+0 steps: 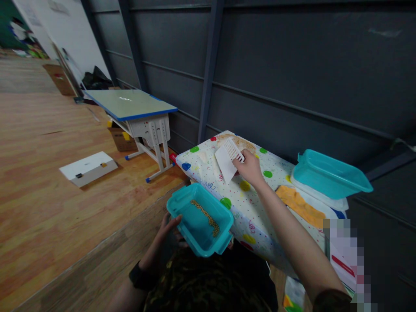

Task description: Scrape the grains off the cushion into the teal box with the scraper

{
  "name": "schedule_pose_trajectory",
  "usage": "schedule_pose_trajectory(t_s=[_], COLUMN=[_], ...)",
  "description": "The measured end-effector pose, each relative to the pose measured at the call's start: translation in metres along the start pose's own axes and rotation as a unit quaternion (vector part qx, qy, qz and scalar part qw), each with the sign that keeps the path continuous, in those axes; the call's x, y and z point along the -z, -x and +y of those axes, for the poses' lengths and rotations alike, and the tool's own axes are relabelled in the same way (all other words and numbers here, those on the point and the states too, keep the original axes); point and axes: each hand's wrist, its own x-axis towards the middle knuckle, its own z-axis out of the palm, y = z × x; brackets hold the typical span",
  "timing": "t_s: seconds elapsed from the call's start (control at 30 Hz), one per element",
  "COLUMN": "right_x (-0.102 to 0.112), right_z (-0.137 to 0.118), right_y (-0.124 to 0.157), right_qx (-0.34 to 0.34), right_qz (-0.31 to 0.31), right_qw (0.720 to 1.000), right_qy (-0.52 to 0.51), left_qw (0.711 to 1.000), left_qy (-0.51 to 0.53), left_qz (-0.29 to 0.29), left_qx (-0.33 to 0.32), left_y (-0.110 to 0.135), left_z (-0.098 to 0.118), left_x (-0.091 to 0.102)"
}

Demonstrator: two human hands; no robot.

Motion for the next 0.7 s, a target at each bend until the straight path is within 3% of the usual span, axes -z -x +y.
schedule_pose_trajectory(t_s=[0.13,0.33,0.53,0.7], right_x=[0.002,0.010,0.000,0.001], right_z=[0.001,0.002,-0.004,-0.003], right_y=[-0.001,0.002,0.003,0.004], right_qx=[-0.008,0.002,0.024,0.008], right_qz=[0.000,0.049,0.013,0.036], right_qw=[1.000,0.998,0.999,0.997], right_qy=[0.019,0.051,0.031,0.066], left_qw=[0.998,0.999,0.998,0.998], left_qy=[-0.049,-0.044,-0.053,-0.047], left_qz=[0.006,0.002,0.012,0.023], left_qx=[-0.035,-0.031,-0.030,-0.036], left_y=[0.007,0.003,0.000,0.000], left_z=[0.000,-0.002,-0.005,-0.004], left_x=[-0.005,-0.003,0.000,0.002])
